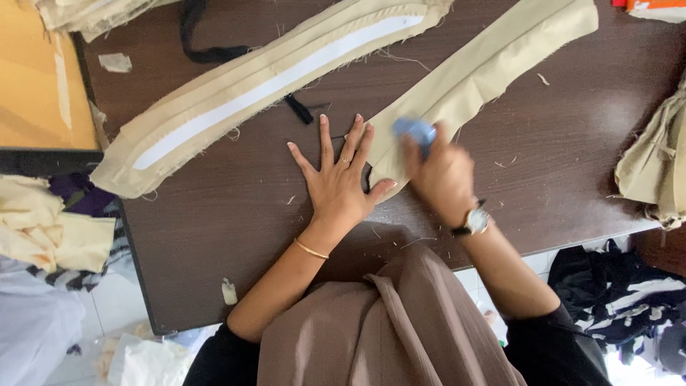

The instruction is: The person uses scissors to trim the edges of a beige fabric strip with a white seam. They then fold the strip and repeatedly rub the seam with the handle of the scissors to smooth it.

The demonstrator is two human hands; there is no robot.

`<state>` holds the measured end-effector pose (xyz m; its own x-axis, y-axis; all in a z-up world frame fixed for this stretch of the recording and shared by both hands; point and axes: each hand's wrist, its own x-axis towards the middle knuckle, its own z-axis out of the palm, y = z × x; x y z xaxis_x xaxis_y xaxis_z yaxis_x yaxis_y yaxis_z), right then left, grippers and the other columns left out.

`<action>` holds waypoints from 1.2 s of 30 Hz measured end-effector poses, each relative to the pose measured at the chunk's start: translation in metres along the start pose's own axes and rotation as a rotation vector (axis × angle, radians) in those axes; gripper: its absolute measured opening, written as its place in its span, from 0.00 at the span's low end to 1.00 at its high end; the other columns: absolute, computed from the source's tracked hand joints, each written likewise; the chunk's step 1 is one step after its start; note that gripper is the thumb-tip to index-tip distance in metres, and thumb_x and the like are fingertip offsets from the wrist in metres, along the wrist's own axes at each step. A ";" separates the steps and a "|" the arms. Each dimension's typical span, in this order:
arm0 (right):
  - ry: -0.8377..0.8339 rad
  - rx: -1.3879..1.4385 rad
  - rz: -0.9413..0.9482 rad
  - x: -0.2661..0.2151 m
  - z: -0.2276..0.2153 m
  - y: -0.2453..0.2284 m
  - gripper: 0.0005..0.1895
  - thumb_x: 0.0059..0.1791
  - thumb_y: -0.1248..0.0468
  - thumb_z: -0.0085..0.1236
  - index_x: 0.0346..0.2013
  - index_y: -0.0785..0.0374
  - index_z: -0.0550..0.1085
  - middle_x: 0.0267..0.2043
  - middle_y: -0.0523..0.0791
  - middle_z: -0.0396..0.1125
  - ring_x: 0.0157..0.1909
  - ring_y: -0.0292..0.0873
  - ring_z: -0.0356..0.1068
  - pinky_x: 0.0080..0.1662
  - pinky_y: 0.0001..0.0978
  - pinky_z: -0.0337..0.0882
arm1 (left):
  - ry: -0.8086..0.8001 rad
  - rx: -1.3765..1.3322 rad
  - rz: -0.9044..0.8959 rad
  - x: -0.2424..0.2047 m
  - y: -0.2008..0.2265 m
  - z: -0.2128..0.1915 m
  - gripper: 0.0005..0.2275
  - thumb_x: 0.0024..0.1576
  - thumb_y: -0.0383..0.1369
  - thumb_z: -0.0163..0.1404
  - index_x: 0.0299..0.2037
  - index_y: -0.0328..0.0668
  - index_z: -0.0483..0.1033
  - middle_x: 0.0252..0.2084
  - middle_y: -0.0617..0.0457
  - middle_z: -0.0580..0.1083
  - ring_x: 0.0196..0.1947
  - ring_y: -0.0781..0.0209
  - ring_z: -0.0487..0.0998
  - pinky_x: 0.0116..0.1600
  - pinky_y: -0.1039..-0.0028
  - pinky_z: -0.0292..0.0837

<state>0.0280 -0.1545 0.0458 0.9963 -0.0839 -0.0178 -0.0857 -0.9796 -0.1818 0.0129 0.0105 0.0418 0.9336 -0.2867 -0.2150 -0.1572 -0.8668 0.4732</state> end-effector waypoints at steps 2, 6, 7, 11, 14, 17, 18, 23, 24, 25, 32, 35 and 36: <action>-0.002 0.024 0.063 0.022 -0.005 0.023 0.21 0.51 0.47 0.45 0.41 0.63 0.64 0.23 0.60 0.66 0.32 0.67 0.69 0.33 0.58 0.68 | 0.019 0.018 0.023 -0.001 0.000 0.003 0.37 0.52 0.55 0.42 0.68 0.50 0.43 0.71 0.58 0.38 0.68 0.36 0.27 0.53 0.22 0.17; -0.123 0.394 -0.006 0.029 -0.054 0.000 0.20 0.53 0.58 0.39 0.59 0.55 0.54 0.42 0.66 0.62 0.44 0.72 0.64 0.43 0.60 0.64 | 0.119 0.040 0.140 -0.004 -0.001 0.012 0.34 0.53 0.49 0.43 0.67 0.46 0.44 0.71 0.58 0.40 0.68 0.35 0.30 0.54 0.21 0.20; -0.123 0.396 -0.012 0.028 -0.060 -0.003 0.20 0.53 0.58 0.39 0.59 0.55 0.54 0.42 0.66 0.62 0.44 0.72 0.64 0.43 0.60 0.64 | 0.123 0.041 0.136 -0.003 -0.003 0.014 0.34 0.53 0.49 0.43 0.67 0.46 0.44 0.71 0.58 0.40 0.68 0.35 0.30 0.54 0.21 0.20; -0.378 0.398 -0.029 0.020 -0.055 0.006 0.31 0.50 0.54 0.43 0.67 0.53 0.52 0.40 0.62 0.60 0.41 0.66 0.63 0.44 0.54 0.64 | 0.123 0.010 0.170 -0.003 -0.005 0.020 0.34 0.53 0.53 0.40 0.67 0.47 0.46 0.71 0.60 0.43 0.69 0.39 0.32 0.58 0.26 0.19; -0.395 0.364 -0.051 0.017 -0.046 0.014 0.33 0.49 0.52 0.47 0.68 0.48 0.52 0.35 0.57 0.61 0.36 0.63 0.66 0.40 0.51 0.65 | 0.097 0.013 0.154 -0.002 -0.004 0.016 0.35 0.52 0.54 0.40 0.67 0.48 0.47 0.71 0.61 0.43 0.69 0.40 0.32 0.59 0.26 0.18; -0.190 0.362 -0.162 0.014 -0.034 0.017 0.33 0.47 0.55 0.55 0.66 0.50 0.57 0.31 0.56 0.63 0.34 0.62 0.66 0.36 0.48 0.65 | 0.065 0.013 0.114 -0.002 -0.002 0.014 0.36 0.51 0.54 0.41 0.67 0.49 0.46 0.71 0.63 0.42 0.69 0.41 0.31 0.59 0.27 0.18; -0.034 0.359 -0.245 0.012 -0.028 0.019 0.37 0.43 0.54 0.64 0.65 0.50 0.60 0.28 0.51 0.64 0.30 0.56 0.67 0.35 0.41 0.66 | 0.051 0.017 0.101 -0.002 -0.001 0.013 0.36 0.50 0.54 0.42 0.67 0.50 0.45 0.71 0.64 0.42 0.69 0.42 0.30 0.59 0.27 0.18; 0.098 0.261 -0.301 0.002 -0.006 0.013 0.33 0.44 0.52 0.62 0.62 0.55 0.64 0.26 0.52 0.68 0.29 0.55 0.70 0.34 0.43 0.69 | 0.034 0.004 0.093 -0.001 0.000 0.010 0.37 0.50 0.53 0.43 0.68 0.50 0.44 0.71 0.64 0.41 0.69 0.41 0.29 0.59 0.27 0.17; 0.124 0.230 -0.302 0.002 -0.001 0.016 0.31 0.48 0.52 0.58 0.63 0.57 0.63 0.25 0.54 0.68 0.27 0.56 0.70 0.33 0.44 0.70 | 0.035 0.007 0.090 -0.002 0.000 0.009 0.37 0.50 0.53 0.44 0.68 0.50 0.44 0.71 0.63 0.41 0.69 0.41 0.30 0.58 0.27 0.17; 0.123 0.231 -0.305 -0.001 -0.002 0.014 0.31 0.48 0.52 0.58 0.63 0.57 0.63 0.25 0.54 0.68 0.27 0.56 0.70 0.33 0.44 0.70 | 0.036 0.007 0.088 -0.001 0.000 0.010 0.37 0.50 0.53 0.44 0.68 0.50 0.44 0.71 0.63 0.41 0.69 0.41 0.30 0.58 0.27 0.17; 0.150 0.032 -0.284 -0.017 -0.004 0.009 0.32 0.45 0.45 0.55 0.61 0.49 0.65 0.25 0.49 0.70 0.25 0.55 0.71 0.30 0.45 0.70 | -0.034 0.008 0.067 -0.003 0.002 0.007 0.39 0.48 0.53 0.45 0.68 0.50 0.42 0.71 0.64 0.39 0.69 0.43 0.27 0.58 0.27 0.16; 0.224 -0.043 -0.276 -0.007 -0.010 0.009 0.33 0.46 0.45 0.55 0.63 0.49 0.63 0.24 0.50 0.69 0.25 0.55 0.71 0.29 0.47 0.70 | -0.026 0.013 0.079 -0.001 0.002 0.004 0.38 0.50 0.54 0.44 0.68 0.49 0.43 0.71 0.62 0.40 0.69 0.42 0.28 0.58 0.26 0.17; 0.222 -0.025 -0.262 -0.007 -0.013 0.005 0.33 0.45 0.46 0.56 0.63 0.49 0.63 0.24 0.51 0.70 0.25 0.56 0.71 0.30 0.47 0.69 | -0.020 0.004 0.083 -0.001 0.002 0.002 0.38 0.50 0.54 0.44 0.68 0.48 0.43 0.71 0.61 0.40 0.69 0.41 0.28 0.58 0.26 0.18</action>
<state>0.0204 -0.1613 0.0574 0.9609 0.1357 0.2413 0.1701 -0.9771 -0.1279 0.0112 0.0082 0.0412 0.9107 -0.3655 -0.1925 -0.2349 -0.8415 0.4865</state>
